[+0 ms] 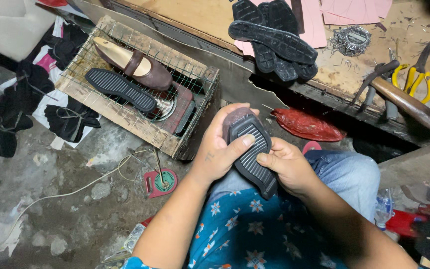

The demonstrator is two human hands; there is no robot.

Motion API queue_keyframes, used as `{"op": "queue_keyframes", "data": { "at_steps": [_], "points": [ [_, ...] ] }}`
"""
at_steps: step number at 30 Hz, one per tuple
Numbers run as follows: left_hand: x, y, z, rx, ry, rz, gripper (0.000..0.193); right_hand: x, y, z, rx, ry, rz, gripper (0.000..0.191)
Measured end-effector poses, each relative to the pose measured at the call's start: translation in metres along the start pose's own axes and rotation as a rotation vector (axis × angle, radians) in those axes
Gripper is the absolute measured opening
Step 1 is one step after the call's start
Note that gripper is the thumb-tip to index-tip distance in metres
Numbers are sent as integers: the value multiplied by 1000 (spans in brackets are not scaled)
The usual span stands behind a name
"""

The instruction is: The person uses a curved metal tool to scrape and smooth the sole and edges of a brown shoe. They then attach a black rubber sole to a pink shoe insole and press it into place.

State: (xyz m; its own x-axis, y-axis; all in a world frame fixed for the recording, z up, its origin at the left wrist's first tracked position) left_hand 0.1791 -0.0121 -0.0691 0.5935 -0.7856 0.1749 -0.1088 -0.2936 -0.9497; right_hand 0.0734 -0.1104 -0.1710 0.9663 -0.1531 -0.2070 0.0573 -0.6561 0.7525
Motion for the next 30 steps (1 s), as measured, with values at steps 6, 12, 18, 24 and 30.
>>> {"op": "queue_keyframes", "data": {
  "at_steps": [6, 12, 18, 24, 30],
  "points": [
    [0, 3, 1, -8, -19, 3, 57, 0, -1, 2, 6, -21, -5, 28],
    [1, 2, 2, 21, -26, -3, 54, 0, 1, 0, -12, -17, -6, 29],
    [1, 2, 1, -11, -29, 7, 52, 1, 0, 1, 10, -38, -17, 30],
    [0, 1, 3, 7, -42, 8, 50, 0, -2, 0, 8, -56, -18, 28],
    [-2, -3, 6, 71, -82, 9, 47, 0, -3, -2, 18, -82, -42, 27]
  ]
}}
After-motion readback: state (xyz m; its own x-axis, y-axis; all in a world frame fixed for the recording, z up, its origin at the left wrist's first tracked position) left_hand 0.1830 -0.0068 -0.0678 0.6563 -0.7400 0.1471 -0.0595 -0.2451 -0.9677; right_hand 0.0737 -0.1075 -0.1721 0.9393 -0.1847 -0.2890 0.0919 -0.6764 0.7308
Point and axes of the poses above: each hand's wrist, its own x-axis towards the middle knuckle, its own z-axis out of the back of the hand, y = z × x, the point moved 9 cm from there along x, towards the middle knuckle, and after that the axes turned 5 degrees about x, right-handed, at the moved point
